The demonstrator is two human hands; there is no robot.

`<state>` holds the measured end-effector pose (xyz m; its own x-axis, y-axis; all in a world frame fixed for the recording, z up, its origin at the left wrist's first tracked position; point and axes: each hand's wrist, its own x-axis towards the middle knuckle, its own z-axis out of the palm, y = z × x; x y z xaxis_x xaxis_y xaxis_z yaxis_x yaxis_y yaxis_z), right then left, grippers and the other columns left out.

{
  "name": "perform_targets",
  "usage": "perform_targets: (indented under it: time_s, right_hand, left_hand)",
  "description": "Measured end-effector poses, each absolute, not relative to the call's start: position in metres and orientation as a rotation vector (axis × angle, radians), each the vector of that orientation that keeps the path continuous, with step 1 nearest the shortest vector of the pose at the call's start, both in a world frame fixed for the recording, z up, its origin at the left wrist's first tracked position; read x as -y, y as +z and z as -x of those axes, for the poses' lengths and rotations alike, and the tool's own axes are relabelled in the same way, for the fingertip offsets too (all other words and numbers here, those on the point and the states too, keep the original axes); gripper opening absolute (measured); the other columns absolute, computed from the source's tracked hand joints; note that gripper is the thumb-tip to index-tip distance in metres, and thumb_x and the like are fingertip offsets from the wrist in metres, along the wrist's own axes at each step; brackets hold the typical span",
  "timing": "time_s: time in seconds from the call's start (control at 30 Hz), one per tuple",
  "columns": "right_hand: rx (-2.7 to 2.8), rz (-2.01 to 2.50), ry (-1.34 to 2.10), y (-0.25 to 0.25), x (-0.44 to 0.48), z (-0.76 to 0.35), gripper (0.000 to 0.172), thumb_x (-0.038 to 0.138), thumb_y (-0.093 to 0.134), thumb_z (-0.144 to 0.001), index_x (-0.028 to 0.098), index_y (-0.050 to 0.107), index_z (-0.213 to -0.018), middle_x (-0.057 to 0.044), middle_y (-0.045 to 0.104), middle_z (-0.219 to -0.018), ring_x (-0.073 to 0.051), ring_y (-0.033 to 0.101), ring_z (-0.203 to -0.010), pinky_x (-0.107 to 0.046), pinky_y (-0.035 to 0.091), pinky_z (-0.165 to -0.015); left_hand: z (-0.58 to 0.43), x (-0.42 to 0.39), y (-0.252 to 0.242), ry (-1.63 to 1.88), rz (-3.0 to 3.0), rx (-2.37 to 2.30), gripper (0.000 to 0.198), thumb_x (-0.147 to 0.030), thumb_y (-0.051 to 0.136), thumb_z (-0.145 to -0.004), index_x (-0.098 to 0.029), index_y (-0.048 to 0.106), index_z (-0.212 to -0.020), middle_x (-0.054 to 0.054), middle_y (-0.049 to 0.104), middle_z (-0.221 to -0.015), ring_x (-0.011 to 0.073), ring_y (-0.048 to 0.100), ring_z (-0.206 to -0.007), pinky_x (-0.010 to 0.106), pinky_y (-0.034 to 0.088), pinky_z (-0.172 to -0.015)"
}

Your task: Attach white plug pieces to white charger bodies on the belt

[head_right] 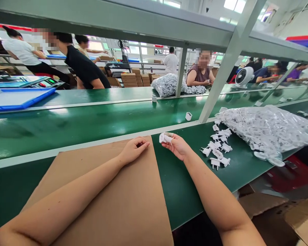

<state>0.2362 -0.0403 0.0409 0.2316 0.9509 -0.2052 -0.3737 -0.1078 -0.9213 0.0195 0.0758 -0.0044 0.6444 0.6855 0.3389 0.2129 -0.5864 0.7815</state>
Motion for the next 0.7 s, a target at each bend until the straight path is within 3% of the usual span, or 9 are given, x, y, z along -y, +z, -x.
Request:
perform_targets:
  time_s: [0.17, 0.27, 0.4, 0.5, 0.57, 0.7]
  right_hand:
    - [0.771, 1.225, 1.149, 0.037, 0.040, -0.239, 0.034, 0.035, 0.088, -0.066, 0.018, 0.077, -0.094, -0.005, 0.073, -0.085, -0.014, 0.062, -0.072, -0.028, 0.054, -0.066]
    - [1.021, 1.406, 1.003, 0.031, 0.038, -0.239, 0.032, 0.037, 0.087, -0.070, 0.016, 0.081, -0.093, -0.006, 0.073, -0.081, -0.018, 0.065, -0.074, -0.033, 0.056, -0.073]
    - [1.409, 1.637, 0.607, 0.027, 0.041, -0.235, 0.027, 0.014, 0.084, -0.071, 0.017, 0.083, -0.098, -0.006, 0.072, -0.098, -0.019, 0.068, -0.086, -0.031, 0.055, -0.085]
    - [1.617, 1.699, 0.386, 0.032, 0.049, -0.230, 0.027, 0.006, 0.073, -0.080, 0.016, 0.081, -0.104, -0.007, 0.071, -0.103, -0.018, 0.069, -0.091, -0.026, 0.054, -0.084]
    - [1.769, 1.792, 0.284, 0.038, 0.053, -0.230, 0.024, 0.011, 0.072, -0.084, 0.016, 0.080, -0.106, -0.007, 0.071, -0.102, -0.019, 0.070, -0.092, -0.026, 0.054, -0.080]
    - [1.985, 1.911, 0.164, 0.051, 0.056, -0.233, 0.017, 0.025, 0.063, -0.095, 0.015, 0.076, -0.099, -0.009, 0.072, -0.107, -0.024, 0.071, -0.095, -0.030, 0.055, -0.068]
  left_hand:
    - [-0.016, -0.073, -0.004, 0.796, -2.115, -0.779, 0.036, -0.051, 0.057, -0.095, -0.019, 0.067, -0.082, 0.006, 0.068, -0.090, 0.0188, 0.060, -0.081, 0.033, 0.047, -0.076]
    - [-0.018, -0.072, -0.003, 0.782, -2.176, -0.823, 0.041, -0.056, 0.057, -0.092, -0.019, 0.068, -0.080, 0.007, 0.068, -0.089, 0.0215, 0.061, -0.086, 0.035, 0.048, -0.081]
    - [-0.030, -0.076, 0.009, 0.540, -2.288, -0.874, 0.050, -0.067, 0.057, -0.084, -0.019, 0.065, -0.073, 0.007, 0.067, -0.085, 0.0235, 0.061, -0.082, 0.035, 0.048, -0.077]
    - [-0.047, -0.089, 0.026, 0.385, -2.244, -1.065, 0.056, -0.072, 0.053, -0.081, -0.019, 0.070, -0.086, 0.005, 0.071, -0.084, 0.0257, 0.063, -0.084, 0.034, 0.047, -0.076]
    - [-0.067, -0.107, 0.037, 0.405, -2.283, -1.125, 0.054, -0.069, 0.055, -0.083, -0.019, 0.070, -0.099, 0.004, 0.074, -0.095, 0.0263, 0.065, -0.092, 0.033, 0.048, -0.080]
    - [-0.131, -0.150, 0.049, 0.347, -2.492, -1.252, 0.052, -0.065, 0.050, -0.089, -0.023, 0.068, -0.115, 0.001, 0.072, -0.089, 0.0255, 0.067, -0.085, 0.030, 0.048, -0.072]
